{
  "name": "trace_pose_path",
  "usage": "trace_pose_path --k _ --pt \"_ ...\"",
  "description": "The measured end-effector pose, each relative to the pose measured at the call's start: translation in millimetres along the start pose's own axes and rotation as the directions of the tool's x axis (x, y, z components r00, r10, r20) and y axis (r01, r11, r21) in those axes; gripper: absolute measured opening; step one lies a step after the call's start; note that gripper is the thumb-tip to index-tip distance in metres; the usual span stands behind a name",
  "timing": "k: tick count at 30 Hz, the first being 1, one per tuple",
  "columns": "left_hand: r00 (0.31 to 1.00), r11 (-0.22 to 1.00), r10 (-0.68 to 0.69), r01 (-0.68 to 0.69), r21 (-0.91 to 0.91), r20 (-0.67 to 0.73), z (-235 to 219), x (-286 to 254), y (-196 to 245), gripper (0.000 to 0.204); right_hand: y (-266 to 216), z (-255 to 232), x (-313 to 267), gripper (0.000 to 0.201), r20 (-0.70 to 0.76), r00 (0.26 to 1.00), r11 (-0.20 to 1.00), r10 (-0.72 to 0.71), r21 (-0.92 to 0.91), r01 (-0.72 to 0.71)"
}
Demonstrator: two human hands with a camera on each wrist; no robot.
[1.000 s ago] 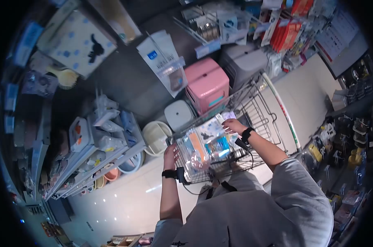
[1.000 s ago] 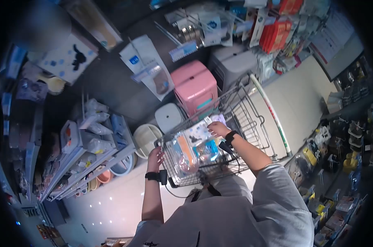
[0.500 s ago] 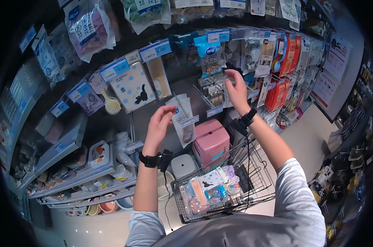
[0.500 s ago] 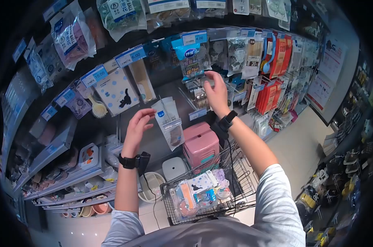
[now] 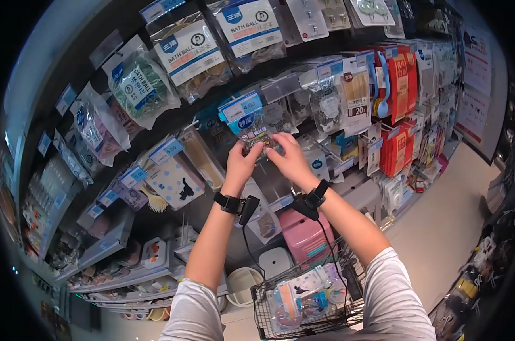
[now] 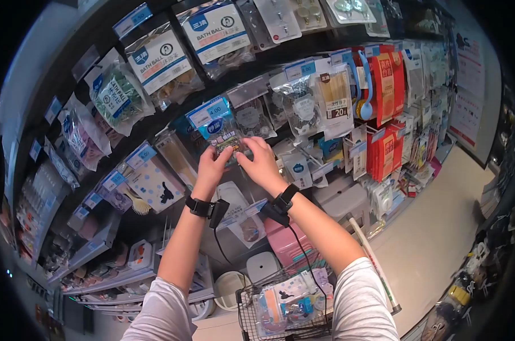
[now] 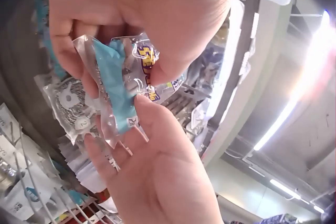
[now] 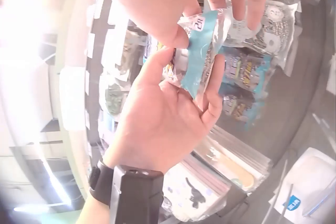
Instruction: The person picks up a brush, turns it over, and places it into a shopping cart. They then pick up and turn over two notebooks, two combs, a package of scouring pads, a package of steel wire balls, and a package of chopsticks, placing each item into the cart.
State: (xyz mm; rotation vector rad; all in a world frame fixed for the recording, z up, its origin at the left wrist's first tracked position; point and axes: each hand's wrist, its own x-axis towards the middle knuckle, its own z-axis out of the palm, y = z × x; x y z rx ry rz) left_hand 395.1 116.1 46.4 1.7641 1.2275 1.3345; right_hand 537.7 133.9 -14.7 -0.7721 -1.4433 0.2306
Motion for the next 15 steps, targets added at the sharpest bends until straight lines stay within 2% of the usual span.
trace_pose_path --k 1,3,4,6,7,8,10,13,14,15 --pt "1.000 1.000 -0.016 0.015 0.020 0.007 0.0 -8.4 8.4 0.031 -7.0 -7.6 -2.2 0.041 0.023 1.000 0.997 0.007 0.082 -0.009" --pt "0.989 0.990 0.133 -0.130 -0.059 0.063 -3.5 -22.5 20.1 0.030 -33.6 -25.6 -10.6 0.041 0.070 0.995 0.983 0.066 0.169 -0.077" --pt "0.988 0.989 0.139 -0.136 -0.049 0.062 -6.9 -26.7 23.6 0.030 -46.5 -31.7 -8.5 0.041 0.117 0.989 0.963 0.088 0.245 -0.114" --pt "0.949 0.961 0.264 -0.243 -0.132 0.174 -11.7 -44.4 31.8 0.029 -69.8 -42.9 -11.2 0.039 0.103 0.992 0.966 0.069 0.240 -0.092" --pt "0.942 0.958 0.259 -0.223 -0.180 0.213 -12.8 -57.9 39.7 0.029 -83.3 -50.0 -12.1 0.036 0.197 0.974 0.861 0.115 0.469 -0.197" --pt "0.932 0.962 0.252 -0.212 -0.173 0.259 -14.5 -73.5 46.4 0.029 -94.3 -56.9 -13.5 0.034 0.304 0.944 0.699 0.131 0.647 -0.305" --pt "0.917 0.963 0.259 -0.221 -0.155 0.302 -15.5 -102.9 44.3 0.033 -111.3 -70.5 -21.8 0.033 0.307 0.944 0.690 0.119 0.659 -0.301" --pt "0.906 0.970 0.244 -0.237 -0.063 0.346 -22.0 -158.6 33.9 0.034 -146.4 -90.6 -59.2 0.039 0.557 0.792 0.656 0.250 0.504 -0.562" --pt "0.899 0.975 0.222 -0.216 -0.058 0.378 -25.8 -176.0 20.1 0.034 -143.8 -91.0 -80.9 0.037 0.547 0.789 0.707 0.279 0.439 -0.554" --pt "0.900 0.979 0.202 -0.192 -0.064 0.386 -27.6 -197.2 12.6 0.033 -147.5 -92.2 -103.6 0.036 0.547 0.779 0.698 0.306 0.427 -0.575"
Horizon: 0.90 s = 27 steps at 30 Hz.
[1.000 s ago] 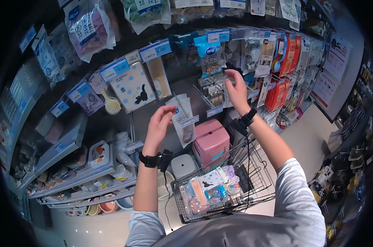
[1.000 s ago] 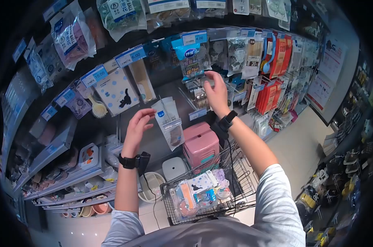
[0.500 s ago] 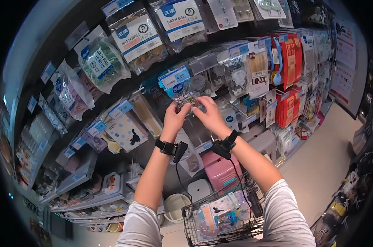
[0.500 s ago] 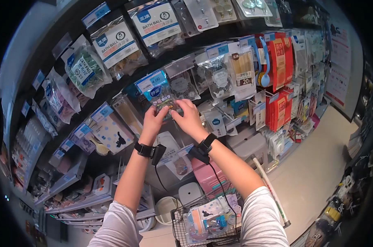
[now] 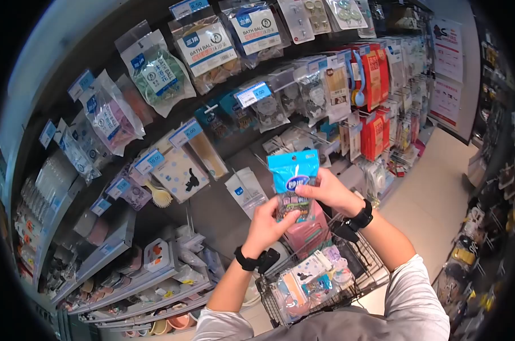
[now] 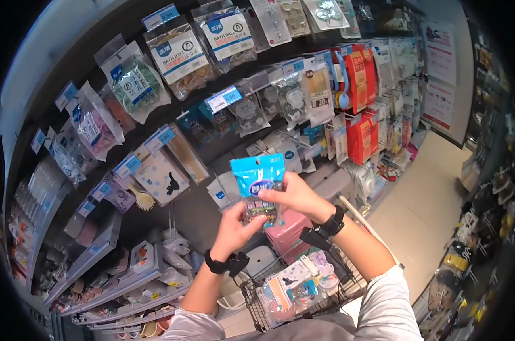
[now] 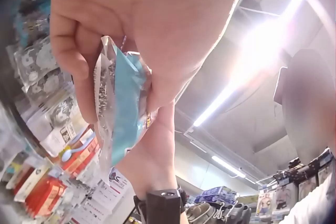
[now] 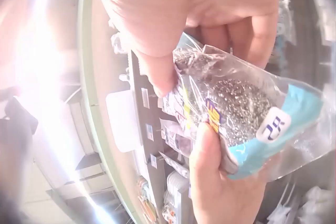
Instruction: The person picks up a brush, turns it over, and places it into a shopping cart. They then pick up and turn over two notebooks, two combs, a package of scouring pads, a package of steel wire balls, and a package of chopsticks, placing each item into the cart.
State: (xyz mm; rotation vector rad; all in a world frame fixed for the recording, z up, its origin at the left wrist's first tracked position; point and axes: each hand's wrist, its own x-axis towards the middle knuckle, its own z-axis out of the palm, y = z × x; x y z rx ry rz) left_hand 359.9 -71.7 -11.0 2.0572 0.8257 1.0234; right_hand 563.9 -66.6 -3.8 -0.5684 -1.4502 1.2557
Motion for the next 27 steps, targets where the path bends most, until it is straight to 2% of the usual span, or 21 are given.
trace_pose_path --k 1,3,4,5,7,8,9,10,11,13,16,17,19,20,22,27 --pt "1.000 1.000 -0.019 0.020 -0.016 0.009 8.7 -22.4 -3.9 0.033 10.2 10.6 -19.9 0.035 -0.016 1.000 1.000 0.026 0.001 -0.026" --pt "0.979 0.945 -0.186 0.200 -0.257 0.077 31.4 -67.7 -29.9 0.034 35.5 34.7 -59.4 0.037 -0.121 0.982 0.989 0.145 0.010 -0.145" --pt "0.981 0.894 -0.182 0.194 -0.403 0.069 49.7 -89.9 -55.3 0.038 57.5 45.3 -76.8 0.036 -0.188 0.968 0.986 0.165 0.062 -0.156" --pt "0.974 0.903 -0.216 0.228 -0.364 0.076 57.5 -110.3 -59.6 0.041 84.0 57.2 -93.4 0.036 -0.255 0.948 0.980 0.188 0.119 -0.162" --pt "0.928 0.813 -0.343 0.370 -0.450 0.144 77.7 -153.5 -96.3 0.040 125.7 77.4 -126.1 0.034 -0.361 0.882 0.951 0.303 0.180 -0.253" --pt "0.917 0.794 -0.369 0.396 -0.460 0.154 84.2 -168.7 -101.7 0.040 134.4 93.1 -140.0 0.032 -0.434 0.841 0.945 0.323 0.193 -0.263" --pt "0.895 0.764 -0.413 0.440 -0.472 0.165 89.1 -190.3 -104.0 0.039 149.1 100.3 -155.7 0.031 -0.433 0.819 0.924 0.377 0.243 -0.296" --pt "0.826 0.661 -0.501 0.558 -0.502 0.258 83.4 -204.3 -89.8 0.037 154.5 108.4 -170.9 0.031 -0.408 0.808 0.904 0.424 0.241 -0.353" --pt "0.855 0.717 -0.472 0.514 -0.470 0.215 85.2 -219.6 -95.3 0.037 153.5 115.4 -179.4 0.031 -0.373 0.798 0.879 0.474 0.246 -0.407" --pt "0.878 0.739 -0.443 0.473 -0.479 0.182 79.2 -238.6 -90.8 0.037 142.8 126.0 -185.0 0.033 -0.316 0.812 0.871 0.491 0.168 -0.462" --pt "0.867 0.667 -0.451 0.486 -0.565 0.214 70.0 -251.2 -85.0 0.036 132.2 134.5 -178.2 0.032 -0.270 0.824 0.866 0.499 0.112 -0.488" --pt "0.860 0.639 -0.460 0.494 -0.589 0.222 66.1 -252.3 -83.6 0.036 127.2 141.0 -171.3 0.031 -0.253 0.826 0.864 0.504 0.141 -0.484" --pt "0.862 0.684 -0.493 0.468 -0.560 0.118 59.1 -258.7 -78.6 0.035 125.1 151.9 -157.4 0.034 -0.218 0.878 0.905 0.426 0.087 -0.417" --pt "0.845 0.677 -0.523 0.489 -0.550 0.107 55.6 -262.2 -74.4 0.035 119.7 159.1 -151.3 0.035 -0.196 0.877 0.898 0.439 0.077 -0.432" --pt "0.875 0.694 -0.480 0.335 -0.637 -0.063 47.1 -268.8 -67.9 0.034 117.0 171.2 -140.7 0.037 -0.146 0.885 0.897 0.442 0.061 -0.438" --pt "0.810 0.694 -0.576 0.411 -0.591 -0.113 37.4 -288.0 -52.5 0.031 108.7 191.2 -134.4 0.037 -0.089 0.917 0.918 0.389 0.126 -0.377"
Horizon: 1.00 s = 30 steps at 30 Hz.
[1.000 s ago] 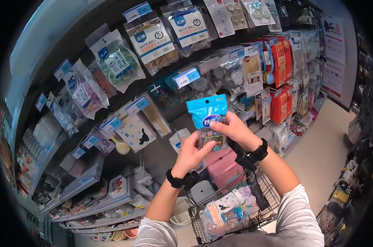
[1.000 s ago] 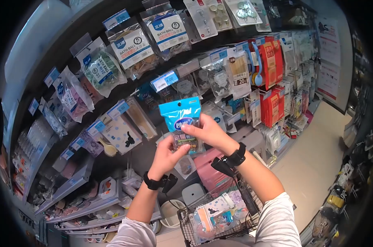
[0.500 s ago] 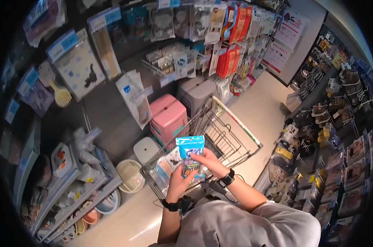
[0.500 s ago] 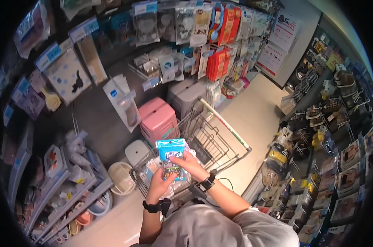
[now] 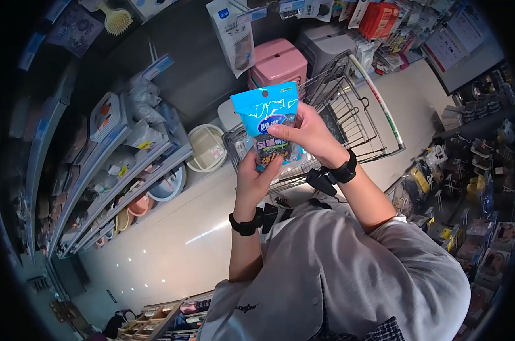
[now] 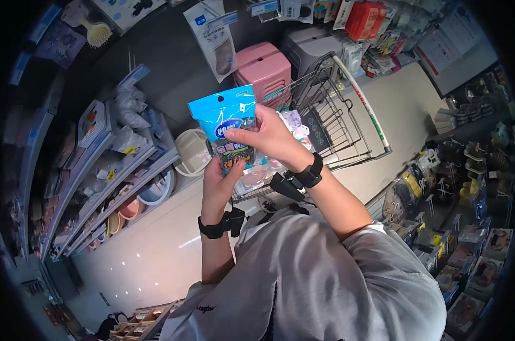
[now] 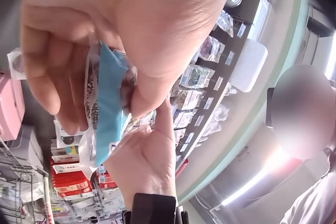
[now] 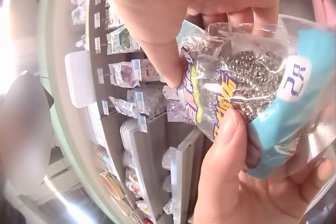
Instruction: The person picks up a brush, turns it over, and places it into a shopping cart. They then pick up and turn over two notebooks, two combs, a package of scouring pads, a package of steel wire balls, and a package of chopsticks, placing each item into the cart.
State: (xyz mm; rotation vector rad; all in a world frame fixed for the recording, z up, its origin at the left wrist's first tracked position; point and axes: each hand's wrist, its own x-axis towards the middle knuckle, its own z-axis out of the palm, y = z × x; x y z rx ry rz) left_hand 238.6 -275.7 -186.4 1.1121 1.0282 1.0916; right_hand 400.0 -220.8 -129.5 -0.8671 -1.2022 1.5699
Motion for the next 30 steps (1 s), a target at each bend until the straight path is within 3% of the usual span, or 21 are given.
trace_pose_path --k 4,6,12,14,15,23,30 --pt "1.000 1.000 -0.004 0.003 -0.012 -0.022 24.4 -10.7 13.2 0.031 -12.3 -12.6 -15.8 0.038 -0.005 1.000 0.999 -0.013 0.038 0.013" --pt "0.999 0.999 -0.019 0.021 -0.039 0.048 39.6 -10.5 18.3 0.031 -14.2 -28.3 -23.4 0.039 0.002 1.000 0.999 -0.020 0.034 0.020" --pt "0.997 0.989 0.046 -0.054 0.138 0.058 97.1 -5.2 25.8 0.030 -33.6 -82.9 -44.9 0.040 0.003 0.999 0.996 -0.051 0.074 0.051" --pt "0.999 0.992 -0.033 0.030 0.121 0.023 114.9 -4.5 30.2 0.031 -39.7 -101.2 -50.0 0.040 0.034 0.996 0.994 -0.081 0.075 0.079" --pt "0.998 0.988 0.062 -0.063 0.140 0.012 125.2 -2.2 27.8 0.030 -43.7 -109.3 -51.7 0.040 0.073 0.994 0.990 -0.086 0.114 0.077" --pt "0.998 0.959 0.034 -0.018 0.282 -0.050 191.3 8.1 26.6 0.030 -51.2 -182.2 -56.6 0.039 0.211 0.975 0.986 -0.064 0.163 0.029" --pt "0.992 0.980 0.058 -0.035 0.195 -0.109 242.1 18.8 20.2 0.027 -63.5 -230.3 -57.5 0.039 0.280 0.958 0.987 -0.066 0.157 0.023"
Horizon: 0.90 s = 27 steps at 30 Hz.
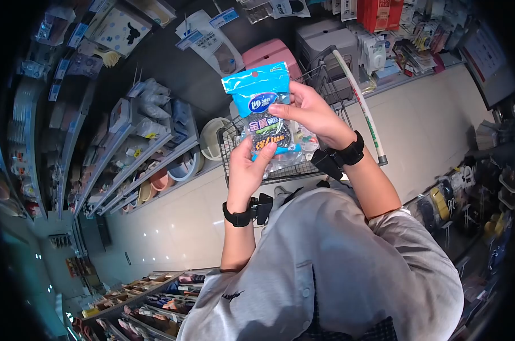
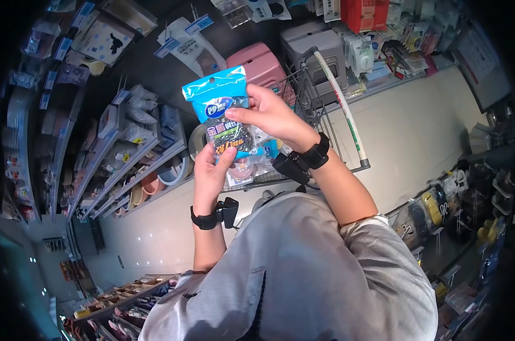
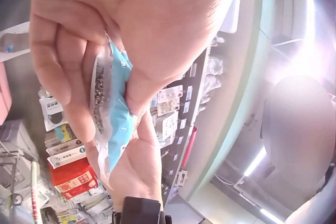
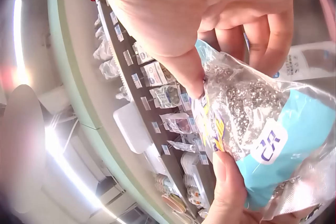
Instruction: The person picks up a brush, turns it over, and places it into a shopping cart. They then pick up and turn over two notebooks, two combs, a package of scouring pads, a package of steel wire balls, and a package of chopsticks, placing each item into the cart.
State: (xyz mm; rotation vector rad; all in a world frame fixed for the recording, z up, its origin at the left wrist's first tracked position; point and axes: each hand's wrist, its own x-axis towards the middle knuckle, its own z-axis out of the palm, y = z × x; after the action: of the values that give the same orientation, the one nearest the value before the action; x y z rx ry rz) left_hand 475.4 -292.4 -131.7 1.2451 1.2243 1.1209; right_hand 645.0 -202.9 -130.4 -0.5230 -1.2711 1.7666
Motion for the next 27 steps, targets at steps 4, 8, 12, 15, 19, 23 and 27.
trace_pose_path --k 4,8,12,15,19,23,27 --pt "0.997 0.993 0.022 -0.014 0.114 -0.069 15.7 -3.3 3.0 0.026 0.2 -10.6 1.0 0.034 0.014 1.000 0.998 0.021 0.053 -0.022" --pt "0.985 0.999 -0.032 0.039 0.037 -0.168 24.8 -12.2 3.3 0.026 10.0 -16.2 7.9 0.030 0.040 0.997 0.988 0.069 0.134 -0.074" --pt "0.976 0.991 -0.114 0.100 -0.084 -0.183 26.9 -20.5 5.7 0.028 22.5 -19.1 13.3 0.030 0.134 0.988 0.982 0.075 0.162 -0.096" --pt "0.975 0.988 -0.024 0.057 0.143 -0.220 26.1 -18.0 1.4 0.029 21.6 -21.8 12.5 0.031 0.169 0.985 0.975 0.043 0.208 -0.078" --pt "0.967 0.996 -0.037 0.056 0.070 -0.250 25.0 -17.1 -5.5 0.029 24.6 -31.6 16.4 0.033 0.251 0.968 0.980 0.007 0.189 -0.056" --pt "0.966 0.994 -0.021 0.049 0.102 -0.260 21.8 -18.8 -10.8 0.032 19.9 -34.0 16.9 0.038 0.277 0.961 0.974 -0.009 0.219 -0.055" --pt "0.959 0.986 -0.081 0.036 -0.165 -0.272 18.6 -22.6 -15.9 0.035 26.9 -35.5 13.9 0.043 0.448 0.890 0.978 0.087 0.131 -0.161"
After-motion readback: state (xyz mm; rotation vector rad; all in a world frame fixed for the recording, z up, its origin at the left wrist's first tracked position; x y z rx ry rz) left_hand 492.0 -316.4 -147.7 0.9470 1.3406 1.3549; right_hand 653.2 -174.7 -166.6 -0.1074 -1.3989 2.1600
